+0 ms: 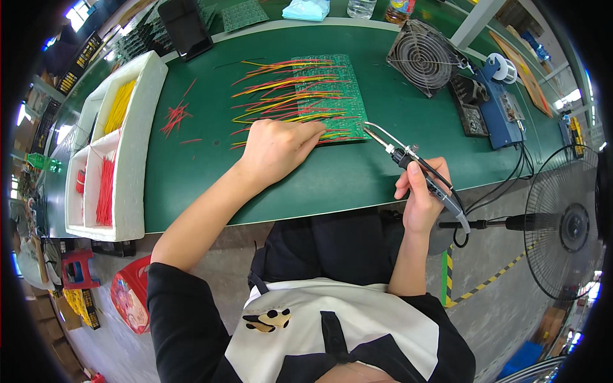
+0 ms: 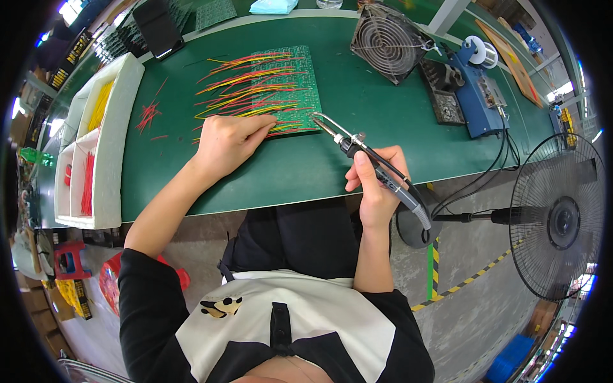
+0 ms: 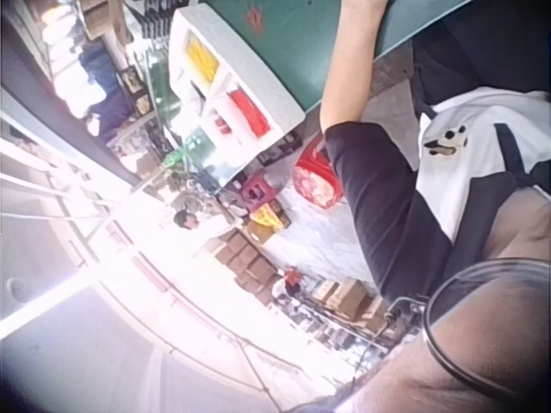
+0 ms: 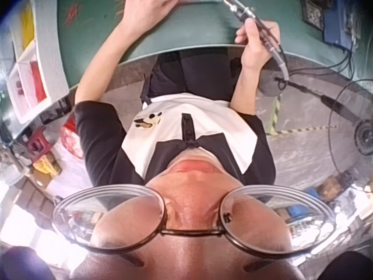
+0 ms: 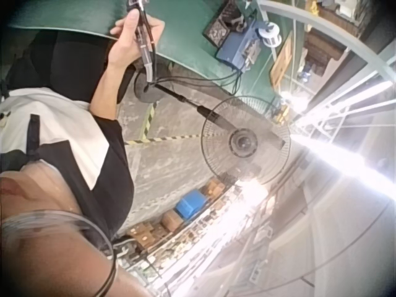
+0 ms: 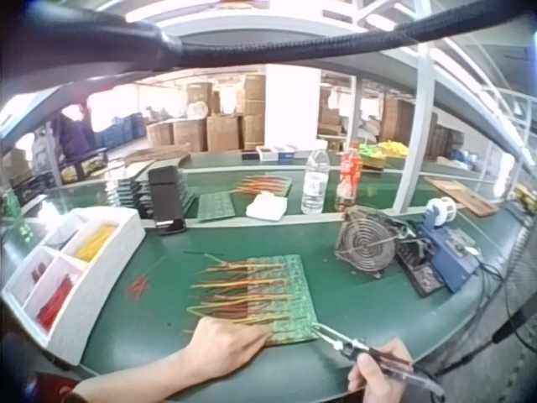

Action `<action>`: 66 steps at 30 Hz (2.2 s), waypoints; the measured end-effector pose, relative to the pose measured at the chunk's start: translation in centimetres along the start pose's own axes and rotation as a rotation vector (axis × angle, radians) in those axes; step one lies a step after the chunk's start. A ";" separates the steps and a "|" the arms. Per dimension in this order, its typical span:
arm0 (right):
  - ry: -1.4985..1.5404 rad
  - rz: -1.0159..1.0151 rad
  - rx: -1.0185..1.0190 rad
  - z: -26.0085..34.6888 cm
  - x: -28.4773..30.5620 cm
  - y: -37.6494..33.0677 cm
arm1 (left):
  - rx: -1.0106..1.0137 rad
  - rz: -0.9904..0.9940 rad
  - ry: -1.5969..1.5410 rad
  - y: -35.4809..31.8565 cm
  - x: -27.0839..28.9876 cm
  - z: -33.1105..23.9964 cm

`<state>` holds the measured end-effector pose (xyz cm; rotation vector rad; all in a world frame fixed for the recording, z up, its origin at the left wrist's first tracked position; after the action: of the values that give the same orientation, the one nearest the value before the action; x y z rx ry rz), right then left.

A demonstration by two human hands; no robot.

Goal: The person retrieves wires from a foam organizer, positions them onto a circuit board by hand, and solders them in place using a soldering iron.

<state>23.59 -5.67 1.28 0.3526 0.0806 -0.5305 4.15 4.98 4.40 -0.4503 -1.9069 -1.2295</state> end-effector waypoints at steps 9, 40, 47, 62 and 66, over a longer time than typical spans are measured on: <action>-0.049 -0.012 0.017 0.0 0.2 0.1 | 0.005 0.003 -0.006 0.2 -0.3 0.1; 0.111 -0.032 0.032 0.8 6.8 3.2 | -0.003 -0.226 0.126 -4.0 11.6 -12.0; 0.098 0.016 0.054 1.6 5.4 4.2 | -0.286 -0.647 0.096 -12.4 27.5 -27.1; 0.127 0.008 0.036 0.0 4.6 2.6 | -0.270 -0.671 0.707 -3.5 27.6 -16.7; 0.138 -0.020 -0.026 1.0 4.5 2.2 | 0.218 -0.590 0.700 -1.1 29.7 1.4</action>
<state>28.58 -6.39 2.20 0.3629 0.2240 -0.5246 -15.35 2.10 26.67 0.6352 -1.5482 -1.2828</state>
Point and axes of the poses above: each hand's wrist, its own y-axis towards the middle knuckle, its own x-axis out of the back of the hand, z = x × y, the point moved 9 cm from there along y, towards the middle knuckle, and after that the axes turned 3 degrees about z, right-handed, at the moved point
